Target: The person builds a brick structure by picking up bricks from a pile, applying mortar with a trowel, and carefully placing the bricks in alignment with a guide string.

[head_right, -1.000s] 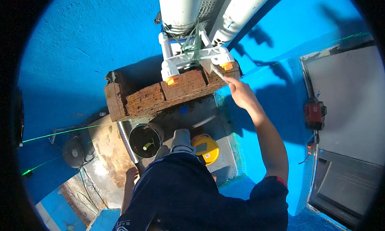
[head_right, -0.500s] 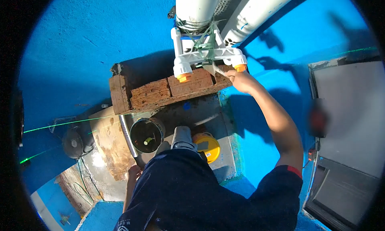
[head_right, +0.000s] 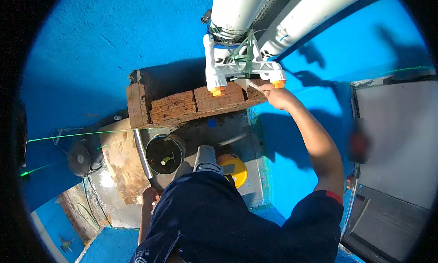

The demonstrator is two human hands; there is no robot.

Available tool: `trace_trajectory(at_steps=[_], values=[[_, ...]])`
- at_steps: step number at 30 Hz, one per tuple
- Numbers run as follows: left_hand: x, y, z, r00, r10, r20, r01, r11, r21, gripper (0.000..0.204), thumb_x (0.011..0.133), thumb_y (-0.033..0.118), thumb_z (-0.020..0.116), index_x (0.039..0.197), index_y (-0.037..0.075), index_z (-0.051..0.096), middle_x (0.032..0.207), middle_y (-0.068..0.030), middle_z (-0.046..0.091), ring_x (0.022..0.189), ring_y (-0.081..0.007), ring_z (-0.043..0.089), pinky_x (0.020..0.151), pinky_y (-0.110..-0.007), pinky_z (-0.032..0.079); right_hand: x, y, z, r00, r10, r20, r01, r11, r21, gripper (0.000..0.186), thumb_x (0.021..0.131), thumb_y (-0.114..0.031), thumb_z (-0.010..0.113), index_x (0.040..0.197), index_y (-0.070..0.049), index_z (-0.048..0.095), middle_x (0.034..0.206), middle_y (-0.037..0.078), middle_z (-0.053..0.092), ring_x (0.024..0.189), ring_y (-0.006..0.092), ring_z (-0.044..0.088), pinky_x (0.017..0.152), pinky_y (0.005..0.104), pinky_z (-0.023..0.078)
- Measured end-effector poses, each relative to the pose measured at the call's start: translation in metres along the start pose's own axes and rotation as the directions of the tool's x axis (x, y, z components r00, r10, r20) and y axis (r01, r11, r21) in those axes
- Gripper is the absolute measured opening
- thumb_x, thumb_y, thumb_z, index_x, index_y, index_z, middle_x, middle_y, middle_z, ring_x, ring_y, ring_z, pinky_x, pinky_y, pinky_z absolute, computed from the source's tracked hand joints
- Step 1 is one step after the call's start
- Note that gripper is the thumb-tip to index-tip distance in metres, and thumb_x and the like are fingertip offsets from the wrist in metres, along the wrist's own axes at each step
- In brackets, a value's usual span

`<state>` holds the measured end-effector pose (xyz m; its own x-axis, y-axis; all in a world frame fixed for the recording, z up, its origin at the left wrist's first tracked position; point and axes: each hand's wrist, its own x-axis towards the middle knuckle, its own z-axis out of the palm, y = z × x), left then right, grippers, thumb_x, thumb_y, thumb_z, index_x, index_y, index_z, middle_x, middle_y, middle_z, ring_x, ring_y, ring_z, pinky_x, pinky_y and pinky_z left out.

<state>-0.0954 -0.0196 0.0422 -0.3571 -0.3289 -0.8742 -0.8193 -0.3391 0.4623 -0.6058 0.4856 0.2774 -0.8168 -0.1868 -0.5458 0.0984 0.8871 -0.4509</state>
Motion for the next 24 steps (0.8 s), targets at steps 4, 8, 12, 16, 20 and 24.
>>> trace_trajectory(at_steps=[4, 8, 12, 16, 20, 24], values=[[-0.003, 0.002, 0.012, 1.0, 0.004, -0.027, -0.004, 1.0, 0.009, 0.021, 0.084, 0.017, 0.064, 0.104, 0.01, 0.062, 0.087, 0.0012, 0.062, 0.074, -0.0107, 0.058, 0.064, -0.026, 0.04, -0.008, -0.017, -0.022, 0.998, -0.007, -0.061, 0.007, 1.0, -0.009, 0.041, 0.088, -0.008, 0.044, 0.124, -0.02, 0.058, 0.063, 0.0, 0.052, 0.039, 0.0104, 0.039, 0.034, 0.0291, 0.029], [-0.016, -0.01, 0.008, 0.996, 0.019, -0.083, -0.027, 0.996, -0.086, 0.022, 0.083, 0.01, 0.06, 0.105, 0.01, 0.061, 0.082, 0.0015, 0.061, 0.07, -0.0093, 0.056, 0.058, -0.024, 0.041, -0.023, -0.035, 0.002, 0.999, -0.042, -0.002, 0.042, 0.987, -0.157, 0.029, 0.094, -0.018, 0.045, 0.118, -0.013, 0.06, 0.097, 0.019, 0.064, 0.085, 0.0321, 0.063, 0.073, 0.039, 0.048], [-0.019, -0.026, 0.0, 0.993, 0.004, -0.117, -0.011, 0.998, -0.063, 0.024, 0.083, 0.018, 0.063, 0.107, 0.015, 0.062, 0.089, 0.0007, 0.064, 0.078, -0.0115, 0.059, 0.071, -0.029, 0.043, -0.065, -0.012, 0.01, 0.994, -0.037, -0.101, 0.026, 0.994, -0.11, 0.029, 0.097, -0.018, 0.045, 0.122, -0.01, 0.058, 0.101, 0.018, 0.066, 0.091, 0.0274, 0.064, 0.078, 0.0371, 0.049], [-0.033, -0.029, 0.009, 0.992, 0.028, -0.123, -0.049, 0.984, -0.173, 0.026, 0.082, 0.018, 0.066, 0.108, 0.011, 0.063, 0.089, -0.0016, 0.064, 0.077, -0.0136, 0.061, 0.066, -0.027, 0.045, -0.133, -0.041, 0.023, 0.969, 0.242, 0.052, -0.246, 0.912, 0.327, 0.034, 0.097, -0.019, 0.045, 0.131, -0.018, 0.052, 0.064, -0.003, 0.047, 0.043, 0.0028, 0.036, 0.035, 0.0196, 0.026], [-0.035, -0.066, -0.005, 0.99, -0.052, -0.132, 0.025, 0.98, -0.195, 0.029, 0.083, 0.018, 0.067, 0.11, 0.01, 0.062, 0.087, -0.0013, 0.063, 0.073, -0.0133, 0.061, 0.061, -0.026, 0.047, -0.125, -0.026, 0.06, 0.955, 0.195, -0.223, -0.111, 0.933, 0.342, 0.037, 0.097, -0.021, 0.047, 0.133, -0.013, 0.05, 0.066, -0.001, 0.048, 0.047, 0.0045, 0.038, 0.041, 0.0214, 0.032], [-0.029, -0.077, -0.019, 0.994, -0.035, -0.106, 0.019, 0.989, -0.147, 0.018, 0.083, 0.023, 0.066, 0.098, 0.014, 0.063, 0.082, -0.0001, 0.062, 0.066, -0.0131, 0.06, 0.054, -0.025, 0.045, -0.097, 0.039, 0.105, 0.777, 0.174, -0.604, 0.22, 0.825, 0.521, 0.044, 0.098, -0.016, 0.045, 0.141, -0.01, 0.039, 0.072, -0.004, 0.044, 0.056, 0.0027, 0.034, 0.046, 0.0188, 0.03]])
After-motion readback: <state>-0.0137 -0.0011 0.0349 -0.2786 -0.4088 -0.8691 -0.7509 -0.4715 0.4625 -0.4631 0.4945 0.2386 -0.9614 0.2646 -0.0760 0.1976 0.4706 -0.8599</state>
